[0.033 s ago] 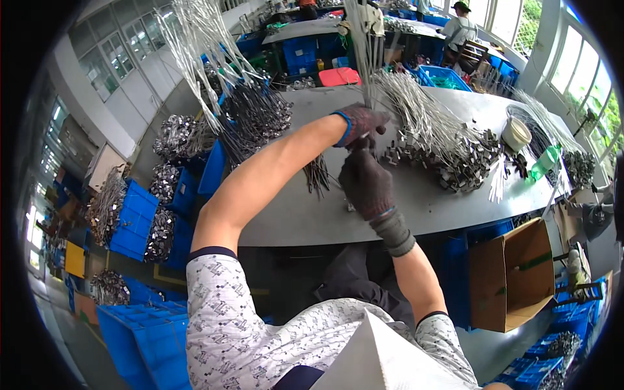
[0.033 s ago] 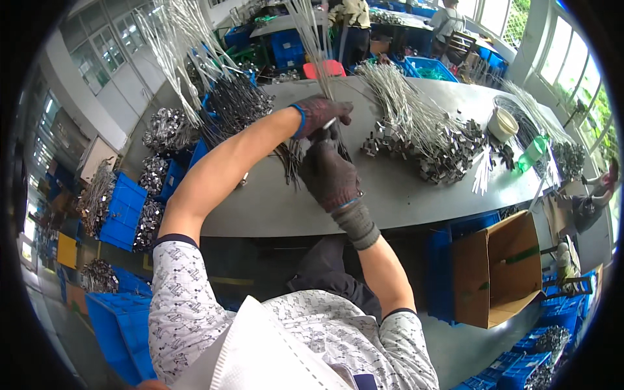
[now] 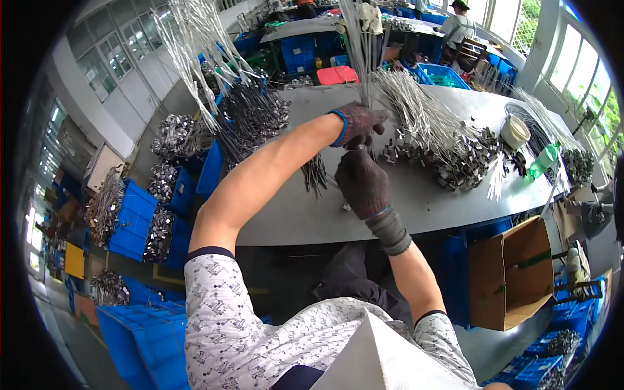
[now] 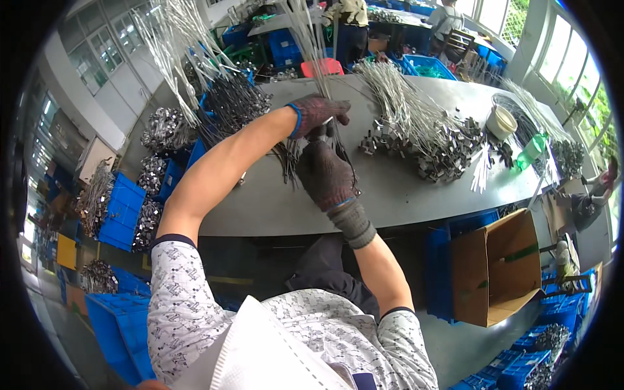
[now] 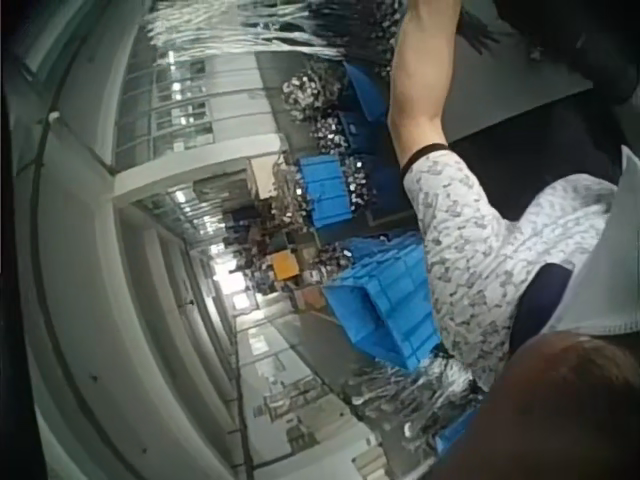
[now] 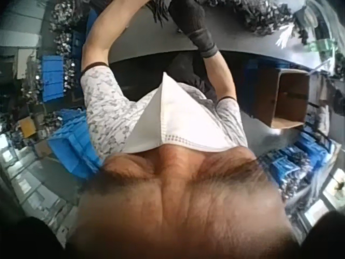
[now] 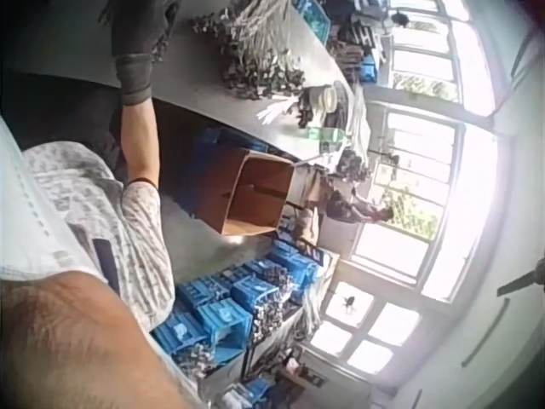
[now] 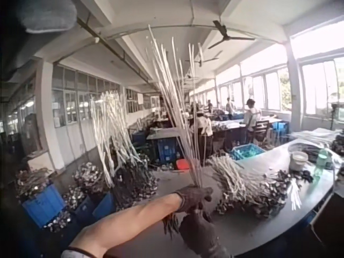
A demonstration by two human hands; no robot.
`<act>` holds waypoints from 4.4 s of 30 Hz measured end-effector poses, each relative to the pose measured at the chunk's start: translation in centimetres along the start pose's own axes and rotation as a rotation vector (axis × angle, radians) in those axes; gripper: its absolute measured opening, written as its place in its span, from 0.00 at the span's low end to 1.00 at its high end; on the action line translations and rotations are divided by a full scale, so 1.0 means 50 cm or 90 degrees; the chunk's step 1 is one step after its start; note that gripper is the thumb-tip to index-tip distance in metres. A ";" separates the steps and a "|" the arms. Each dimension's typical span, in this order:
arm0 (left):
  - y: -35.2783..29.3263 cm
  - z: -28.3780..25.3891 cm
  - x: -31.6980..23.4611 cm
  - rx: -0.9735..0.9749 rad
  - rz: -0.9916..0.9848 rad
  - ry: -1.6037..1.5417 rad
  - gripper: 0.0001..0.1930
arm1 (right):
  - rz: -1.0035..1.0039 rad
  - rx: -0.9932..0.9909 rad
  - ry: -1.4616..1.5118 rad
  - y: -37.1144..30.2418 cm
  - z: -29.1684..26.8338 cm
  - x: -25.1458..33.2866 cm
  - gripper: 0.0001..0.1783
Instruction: The person is sorting bundles of wires and electronic components at a workbench in a factory.
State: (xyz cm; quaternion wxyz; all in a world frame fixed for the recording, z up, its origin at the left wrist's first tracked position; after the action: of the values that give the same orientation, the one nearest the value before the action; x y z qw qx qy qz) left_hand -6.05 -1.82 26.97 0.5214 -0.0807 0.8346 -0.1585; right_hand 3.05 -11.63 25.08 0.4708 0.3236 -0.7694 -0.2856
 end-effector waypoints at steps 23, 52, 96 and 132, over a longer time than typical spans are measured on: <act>-0.085 -0.027 -0.028 -0.323 0.561 0.456 0.13 | -0.207 -0.007 0.046 0.066 -0.119 -0.110 0.16; 0.096 -0.003 -0.005 0.095 0.189 -0.428 0.06 | -0.054 0.063 -0.014 0.293 -0.133 -0.206 0.13; 0.010 -0.073 0.130 -0.278 0.410 -0.531 0.16 | 0.158 -0.016 0.088 0.136 -0.056 -0.271 0.13; 0.028 -0.069 -0.001 0.061 0.227 -0.281 0.12 | 0.329 0.328 0.367 0.171 -0.029 -0.174 0.13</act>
State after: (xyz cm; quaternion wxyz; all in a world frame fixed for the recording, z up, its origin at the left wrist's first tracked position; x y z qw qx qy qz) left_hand -9.10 0.13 27.94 0.7134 0.0597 0.6933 -0.0823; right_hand 5.40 0.20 27.34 0.6254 0.2935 -0.7087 0.1432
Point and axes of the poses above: each hand's wrist, its own y-axis towards the middle knuckle, its own z-axis out of the palm, x = y × z, the point moved 8 cm from there along y, towards the middle knuckle, and after that the axes turned 3 degrees about -x, right-handed, at the moved point
